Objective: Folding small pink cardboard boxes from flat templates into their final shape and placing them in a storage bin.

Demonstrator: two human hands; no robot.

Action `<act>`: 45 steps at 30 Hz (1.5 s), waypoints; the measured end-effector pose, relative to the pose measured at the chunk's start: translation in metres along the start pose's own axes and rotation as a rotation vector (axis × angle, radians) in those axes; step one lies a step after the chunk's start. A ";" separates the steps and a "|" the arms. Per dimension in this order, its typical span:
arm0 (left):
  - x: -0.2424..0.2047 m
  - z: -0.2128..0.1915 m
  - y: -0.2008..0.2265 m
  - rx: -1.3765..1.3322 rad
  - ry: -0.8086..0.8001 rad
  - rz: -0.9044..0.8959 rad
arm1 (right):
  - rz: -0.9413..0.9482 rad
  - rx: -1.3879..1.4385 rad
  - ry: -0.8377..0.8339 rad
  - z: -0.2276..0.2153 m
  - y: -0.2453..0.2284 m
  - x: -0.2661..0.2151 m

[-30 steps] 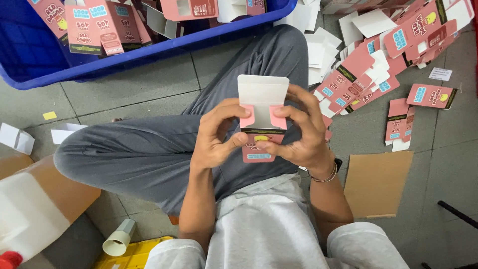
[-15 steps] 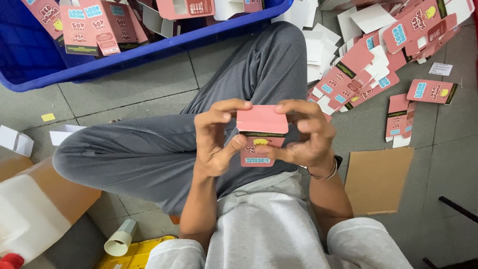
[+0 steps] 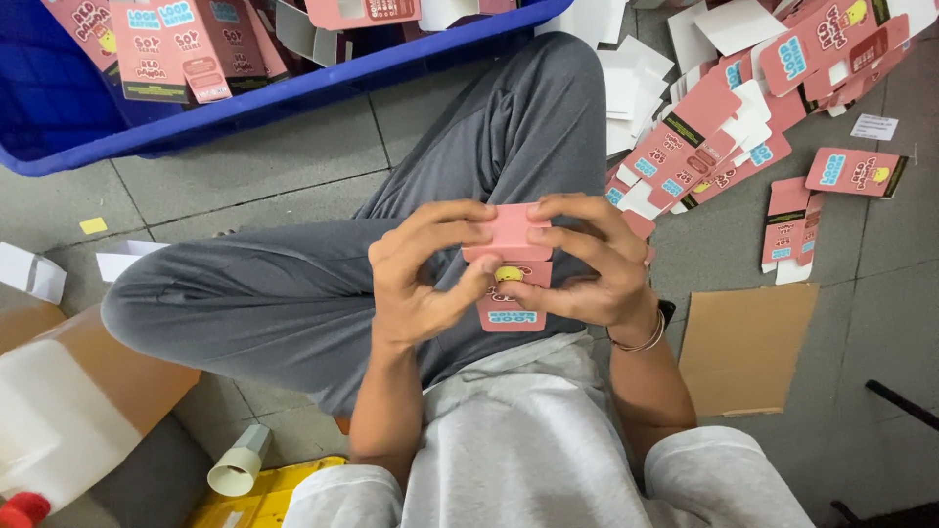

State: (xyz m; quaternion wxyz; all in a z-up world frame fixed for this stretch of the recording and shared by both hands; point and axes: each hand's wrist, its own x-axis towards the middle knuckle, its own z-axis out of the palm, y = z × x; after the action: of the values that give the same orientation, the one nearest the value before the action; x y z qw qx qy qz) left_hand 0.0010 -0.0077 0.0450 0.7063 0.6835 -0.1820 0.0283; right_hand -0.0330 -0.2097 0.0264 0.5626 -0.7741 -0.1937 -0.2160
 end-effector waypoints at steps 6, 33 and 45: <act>0.007 -0.004 0.012 0.154 -0.034 0.043 | 0.047 0.035 -0.068 0.004 -0.005 -0.002; -0.002 -0.005 -0.003 -0.125 -0.170 0.004 | 0.123 0.116 0.015 0.005 -0.004 -0.005; -0.005 -0.031 -0.009 -0.085 -0.238 0.006 | 0.419 0.412 -0.016 0.005 0.005 -0.018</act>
State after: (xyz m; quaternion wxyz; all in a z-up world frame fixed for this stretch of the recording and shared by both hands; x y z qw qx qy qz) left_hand 0.0058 0.0229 0.0355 0.7079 0.6510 -0.2677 -0.0584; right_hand -0.0442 -0.2072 0.0112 0.7386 -0.6685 -0.0738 -0.0452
